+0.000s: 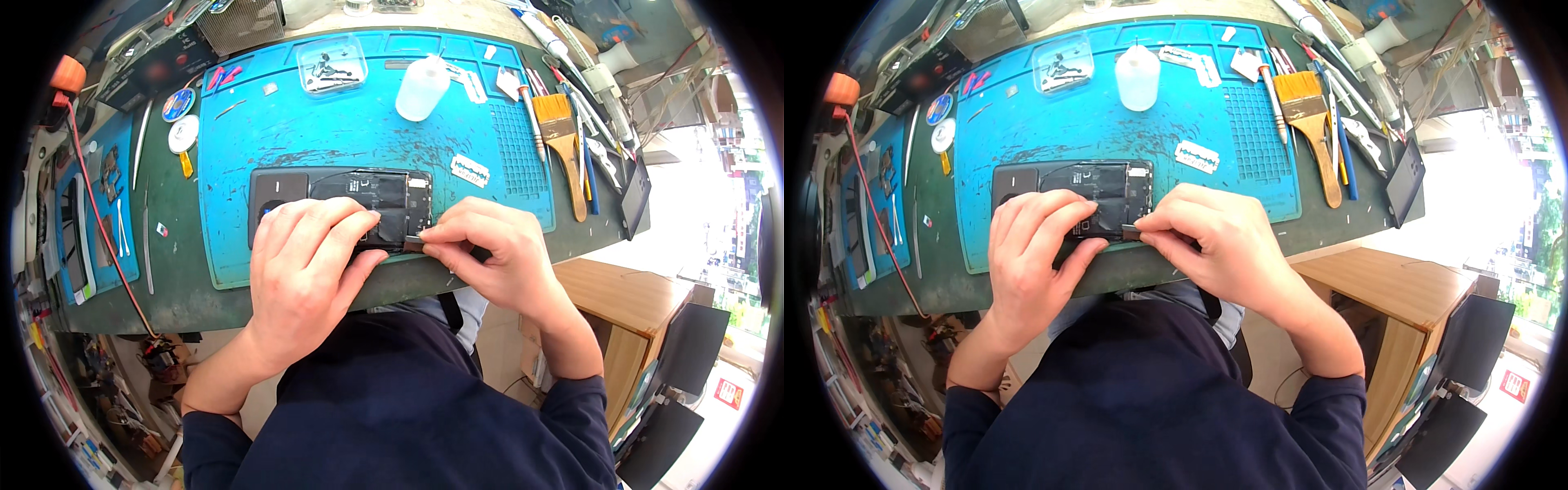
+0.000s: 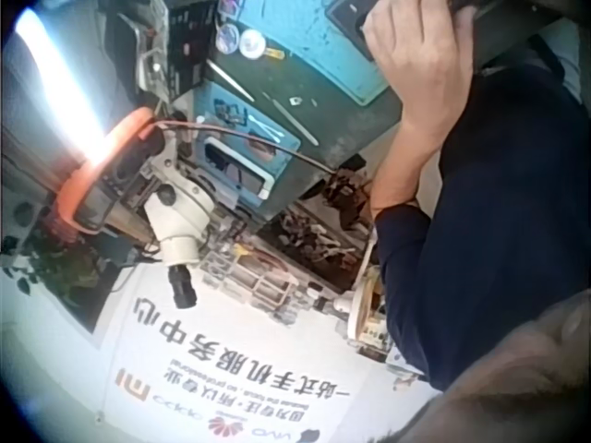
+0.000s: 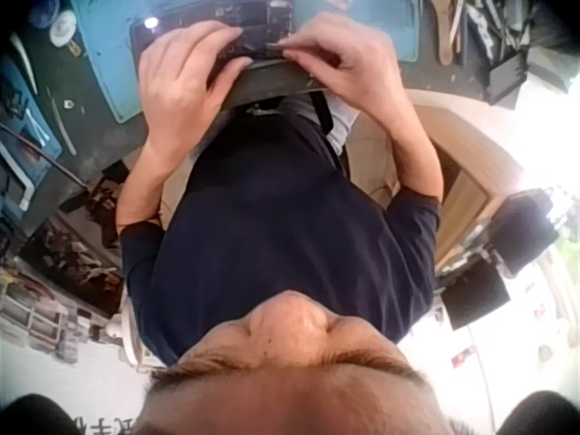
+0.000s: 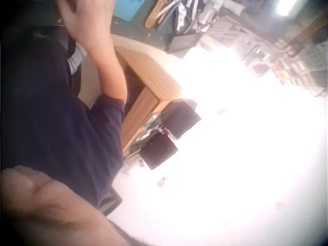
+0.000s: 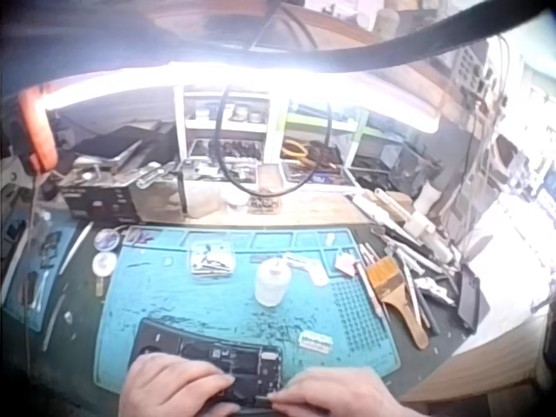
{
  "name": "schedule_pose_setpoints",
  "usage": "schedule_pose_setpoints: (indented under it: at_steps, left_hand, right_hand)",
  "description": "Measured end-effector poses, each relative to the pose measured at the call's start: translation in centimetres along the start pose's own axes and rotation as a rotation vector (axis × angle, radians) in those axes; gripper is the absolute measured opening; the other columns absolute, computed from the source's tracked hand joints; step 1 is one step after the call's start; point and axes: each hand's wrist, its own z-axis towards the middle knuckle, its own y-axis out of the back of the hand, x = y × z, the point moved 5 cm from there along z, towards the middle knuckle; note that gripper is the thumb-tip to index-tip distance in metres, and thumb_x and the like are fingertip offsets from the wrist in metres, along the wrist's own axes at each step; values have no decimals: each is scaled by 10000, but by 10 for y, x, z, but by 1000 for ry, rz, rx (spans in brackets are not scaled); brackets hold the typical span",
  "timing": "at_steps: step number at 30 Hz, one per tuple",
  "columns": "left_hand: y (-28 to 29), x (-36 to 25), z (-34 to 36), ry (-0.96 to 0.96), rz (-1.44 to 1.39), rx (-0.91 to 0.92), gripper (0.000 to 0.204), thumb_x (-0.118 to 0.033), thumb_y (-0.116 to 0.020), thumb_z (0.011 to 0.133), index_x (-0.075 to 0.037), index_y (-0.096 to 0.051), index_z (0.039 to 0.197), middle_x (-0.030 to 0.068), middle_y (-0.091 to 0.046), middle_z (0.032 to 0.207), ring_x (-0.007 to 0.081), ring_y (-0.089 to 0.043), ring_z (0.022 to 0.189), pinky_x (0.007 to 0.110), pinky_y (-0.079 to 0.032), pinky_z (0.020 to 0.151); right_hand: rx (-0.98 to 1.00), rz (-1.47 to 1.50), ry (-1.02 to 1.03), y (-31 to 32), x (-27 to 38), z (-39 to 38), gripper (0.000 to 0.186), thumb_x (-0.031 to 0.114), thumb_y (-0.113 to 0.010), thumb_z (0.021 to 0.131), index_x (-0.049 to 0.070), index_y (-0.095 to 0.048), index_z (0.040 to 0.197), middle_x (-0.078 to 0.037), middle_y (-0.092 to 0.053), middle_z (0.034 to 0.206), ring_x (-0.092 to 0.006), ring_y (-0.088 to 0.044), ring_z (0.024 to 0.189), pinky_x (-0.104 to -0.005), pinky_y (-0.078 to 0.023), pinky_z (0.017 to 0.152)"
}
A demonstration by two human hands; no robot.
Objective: The person repairs a smartphone by applying adhesive to the internal frame and carefully placing small components. They use tweezers to position a small metal piece and a small orange tool to press down on the internal parts. The person also uses a liquid from a bottle to assist in the assembly process.
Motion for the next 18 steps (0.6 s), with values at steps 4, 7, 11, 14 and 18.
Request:
schedule_pose_setpoints:
  at_steps: [4, 7, 11, 14, 18]
  left_hand:
    - [0, 0, -1, 0, 5, 8, 393, -118, -859, 747, -74, -716, 1111, 33, -676, 1121, 263, -633, 1028, 417, -484, 911]
    - [0, 0, -1, 0, 11, 0, 392, -122, -859, 749, -74, -716, 1111, 32, -675, 1123, 262, -633, 1027, 416, -484, 908]
    - [0, -1, 0, -2, 13, -4, 397, -125, -864, 741, -69, -717, 1105, 38, -681, 1109, 266, -634, 1016, 412, -482, 895]
    - [-2, -1, 0, -8, 12, -12, 403, -126, -870, 730, -65, -717, 1097, 47, -685, 1096, 271, -634, 1002, 410, -481, 879]
    - [-1, -1, -1, -10, 33, 5, 401, -139, -856, 751, -73, -713, 1119, 33, -668, 1123, 258, -627, 1024, 419, -479, 895]
  right_hand:
    - [-17, -7, 9, 0, 1, -3, 127, 23, -808, 832, 41, -751, 944, -62, -719, 883, -243, -719, 787, -332, -557, 658]
    - [-24, -12, 32, -1, 1, -3, 129, 19, -807, 830, 40, -749, 943, -63, -718, 887, -248, -719, 792, -336, -559, 663]
    - [-11, -13, 48, 0, 2, -1, 128, 13, -803, 829, 37, -747, 941, -68, -719, 888, -257, -721, 797, -342, -563, 671]
    - [14, -12, 30, 0, 2, 2, 116, 14, -800, 833, 30, -743, 933, -75, -720, 881, -260, -723, 797, -340, -564, 672]
    - [59, 3, -1, 1, 1, 5, 124, -8, -808, 827, 15, -755, 936, -85, -733, 867, -233, -727, 780, -312, -555, 663]
